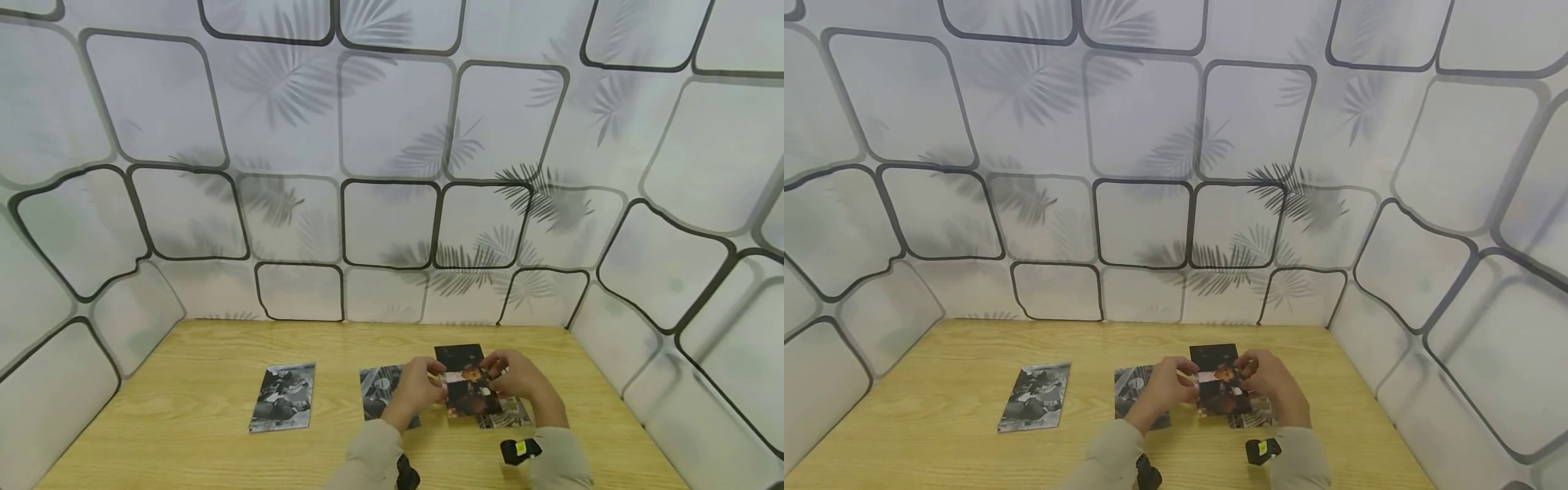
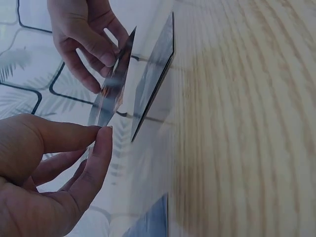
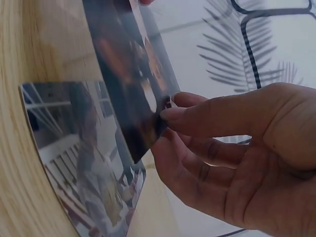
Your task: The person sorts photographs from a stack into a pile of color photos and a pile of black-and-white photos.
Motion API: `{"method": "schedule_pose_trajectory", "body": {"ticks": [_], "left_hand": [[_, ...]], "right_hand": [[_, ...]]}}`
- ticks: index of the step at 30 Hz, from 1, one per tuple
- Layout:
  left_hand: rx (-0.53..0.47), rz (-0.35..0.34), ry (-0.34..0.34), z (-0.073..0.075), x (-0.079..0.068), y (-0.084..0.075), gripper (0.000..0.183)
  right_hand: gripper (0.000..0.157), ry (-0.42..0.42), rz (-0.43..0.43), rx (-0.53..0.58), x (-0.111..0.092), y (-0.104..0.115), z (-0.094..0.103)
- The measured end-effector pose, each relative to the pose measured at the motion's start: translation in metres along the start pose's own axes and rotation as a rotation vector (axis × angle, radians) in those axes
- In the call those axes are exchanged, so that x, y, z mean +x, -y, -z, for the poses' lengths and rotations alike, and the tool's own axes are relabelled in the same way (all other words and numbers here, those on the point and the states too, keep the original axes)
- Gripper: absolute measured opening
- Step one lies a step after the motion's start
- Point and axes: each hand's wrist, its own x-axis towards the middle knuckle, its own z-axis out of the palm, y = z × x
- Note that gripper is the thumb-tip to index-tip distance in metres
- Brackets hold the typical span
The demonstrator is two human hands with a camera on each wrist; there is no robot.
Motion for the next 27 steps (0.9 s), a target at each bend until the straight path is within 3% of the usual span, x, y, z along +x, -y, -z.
{"method": "schedule_pose_trajectory", "body": {"ticks": [7,14,21,27], "left_hand": [[-0.004,0.016,0.015,-0.017,0.003,-0.001,0.033],[0.079,-0.053,-0.004,-0.03,0.006,-0.001,0.034],[0.116,-0.086,-0.029,-0.041,0.008,0.0,0.031],[0.215,-0.111,-0.046,-0.051,0.013,0.004,0.03]], "right_hand": [[0.036,-0.001,-0.016,-0.019,-0.003,-0.011,0.011],[0.035,-0.014,-0.051,-0.005,-0.004,-0.02,0.017],[0.033,-0.041,-0.092,-0.014,-0.001,-0.029,0.019],[0.03,-0.066,-0.127,-0.049,0.0,-0.033,0.018]]}}
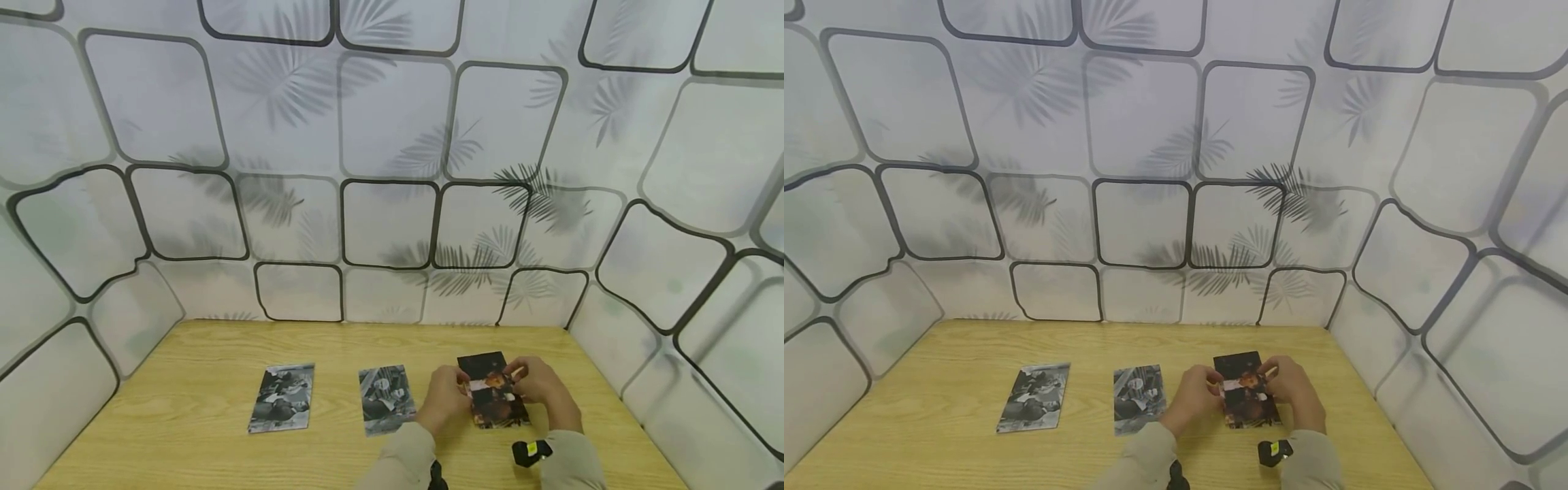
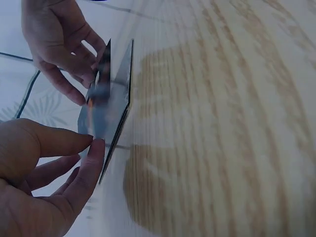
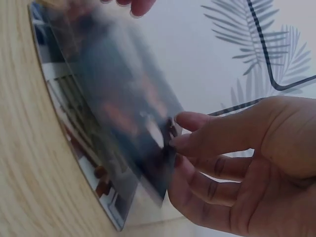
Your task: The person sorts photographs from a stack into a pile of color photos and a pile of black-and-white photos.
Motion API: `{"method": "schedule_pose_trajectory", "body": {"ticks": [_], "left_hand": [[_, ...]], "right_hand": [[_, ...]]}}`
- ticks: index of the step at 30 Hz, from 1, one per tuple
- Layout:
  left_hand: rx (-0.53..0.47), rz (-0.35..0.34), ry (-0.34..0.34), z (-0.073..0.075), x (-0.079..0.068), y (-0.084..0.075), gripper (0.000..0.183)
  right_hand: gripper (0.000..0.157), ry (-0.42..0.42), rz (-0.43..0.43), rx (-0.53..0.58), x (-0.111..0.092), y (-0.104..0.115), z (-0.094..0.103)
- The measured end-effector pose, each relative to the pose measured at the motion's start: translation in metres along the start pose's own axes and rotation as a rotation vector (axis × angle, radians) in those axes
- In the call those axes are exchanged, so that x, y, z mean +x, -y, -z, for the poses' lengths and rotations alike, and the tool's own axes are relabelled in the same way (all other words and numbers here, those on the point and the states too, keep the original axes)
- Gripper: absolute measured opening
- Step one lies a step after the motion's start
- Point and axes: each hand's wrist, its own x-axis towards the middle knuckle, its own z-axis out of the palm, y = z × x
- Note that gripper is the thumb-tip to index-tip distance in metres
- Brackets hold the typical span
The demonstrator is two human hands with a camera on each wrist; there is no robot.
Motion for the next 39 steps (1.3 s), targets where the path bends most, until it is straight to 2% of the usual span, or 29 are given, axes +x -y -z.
{"method": "schedule_pose_trajectory", "body": {"ticks": [3,7,10,14,18,25,31,35,39], "left_hand": [[0.039,0.002,-0.003,-0.003,0.0,-0.002,0.03],[0.053,0.056,-0.014,-0.004,-0.003,-0.006,0.028],[0.064,0.098,-0.066,-0.004,-0.005,-0.007,0.029],[0.091,0.119,-0.159,-0.002,-0.006,-0.008,0.028],[0.105,0.135,-0.195,-0.001,-0.006,-0.01,0.03],[0.088,0.175,-0.187,-0.001,-0.003,-0.013,0.029],[-0.066,0.237,-0.108,-0.003,-0.001,-0.014,0.039],[-0.095,0.218,-0.083,-0.006,0.0,-0.015,0.044],[-0.065,0.212,-0.092,-0.007,-0.001,-0.016,0.042]], "right_hand": [[0.03,-0.011,-0.018,-0.02,-0.001,-0.001,-0.002],[0.031,-0.014,-0.036,-0.031,-0.001,-0.003,-0.004],[0.029,-0.012,-0.036,-0.04,0.001,-0.005,-0.005],[0.03,-0.007,-0.027,-0.041,0.003,-0.006,-0.007],[0.032,-0.001,-0.019,-0.046,0.004,-0.004,-0.008],[0.031,-0.021,-0.026,-0.103,0.006,-0.006,-0.01],[0.031,-0.041,-0.064,-0.106,0.006,-0.005,-0.011],[0.032,-0.038,-0.054,-0.105,0.004,-0.005,-0.01],[0.033,-0.028,-0.055,-0.089,0.004,-0.006,-0.01]]}}
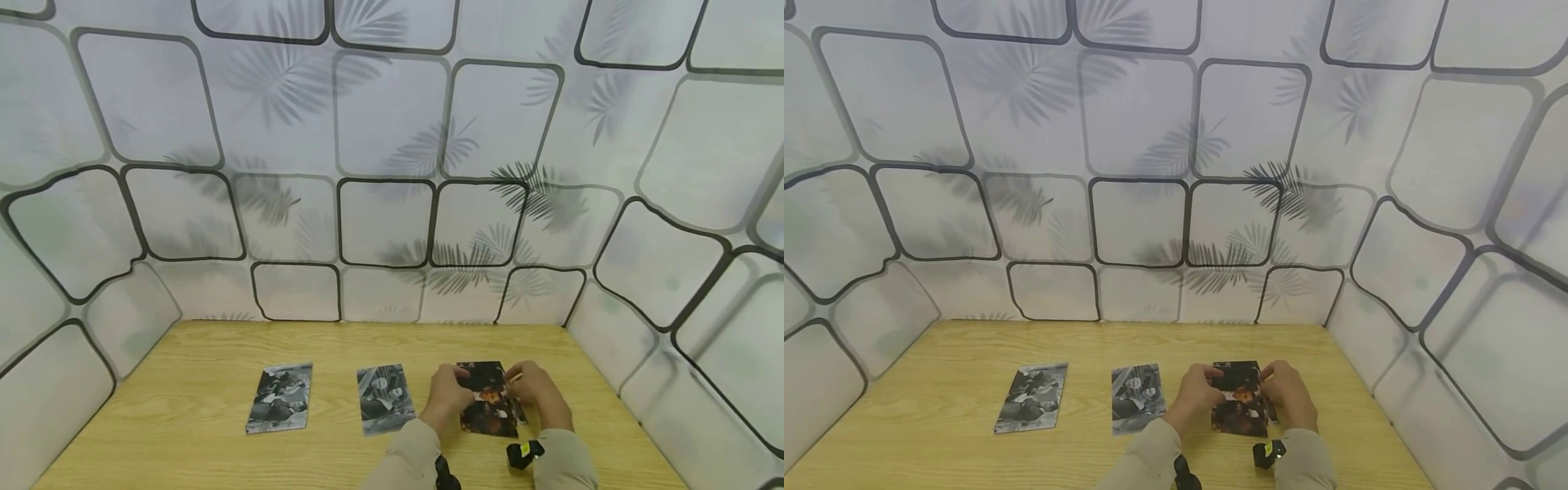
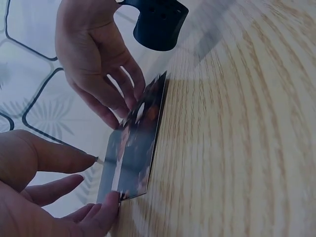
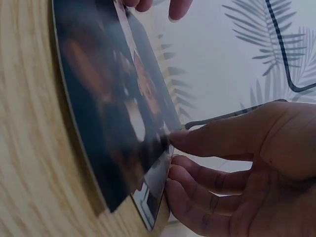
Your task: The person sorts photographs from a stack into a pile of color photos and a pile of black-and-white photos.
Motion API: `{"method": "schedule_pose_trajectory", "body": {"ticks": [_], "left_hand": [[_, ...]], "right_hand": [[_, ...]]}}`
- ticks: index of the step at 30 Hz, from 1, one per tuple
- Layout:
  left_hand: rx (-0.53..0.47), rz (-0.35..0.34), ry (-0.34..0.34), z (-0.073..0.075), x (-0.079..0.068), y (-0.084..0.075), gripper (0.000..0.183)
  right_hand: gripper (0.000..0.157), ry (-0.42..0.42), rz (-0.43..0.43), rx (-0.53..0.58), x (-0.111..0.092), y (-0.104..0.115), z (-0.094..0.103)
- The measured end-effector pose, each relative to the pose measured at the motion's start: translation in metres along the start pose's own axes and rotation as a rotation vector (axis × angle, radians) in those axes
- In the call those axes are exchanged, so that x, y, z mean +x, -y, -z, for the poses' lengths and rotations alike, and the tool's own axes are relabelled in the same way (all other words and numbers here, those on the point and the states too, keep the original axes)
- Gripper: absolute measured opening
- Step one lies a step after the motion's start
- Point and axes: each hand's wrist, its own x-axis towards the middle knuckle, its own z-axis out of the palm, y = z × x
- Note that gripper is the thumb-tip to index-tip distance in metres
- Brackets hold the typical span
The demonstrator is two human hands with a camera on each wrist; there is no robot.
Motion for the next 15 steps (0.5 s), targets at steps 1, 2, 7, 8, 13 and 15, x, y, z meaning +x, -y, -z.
{"method": "schedule_pose_trajectory", "body": {"ticks": [1,2,7,8,13,15], "left_hand": [[0.007,0.0,-0.001,0.0005,-0.0008,-0.0008,0.042],[0.011,0.002,-0.001,0.0008,-0.0014,-0.0015,0.041],[-0.008,0.013,0.028,0.0026,-0.0041,-0.0069,0.04],[-0.015,0.015,0.032,0.0025,-0.0042,-0.0076,0.039],[-0.052,0.022,0.045,-0.0006,-0.0051,-0.006,0.039],[-0.078,0.03,0.059,-0.0018,-0.0057,-0.0045,0.04]], "right_hand": [[0.033,0.004,-0.003,0.004,0.0,-0.0002,0.0],[0.033,0.01,-0.003,0.007,-0.0004,-0.0004,0.0001],[0.034,0.028,0.004,0.028,-0.0016,0.001,0.0008],[0.035,0.029,0.006,0.032,-0.0015,0.0012,0.0007],[0.037,0.017,0.017,0.044,-0.0007,0.0003,-0.0013],[0.037,0.012,0.018,0.047,-0.0009,0.0003,-0.002]]}}
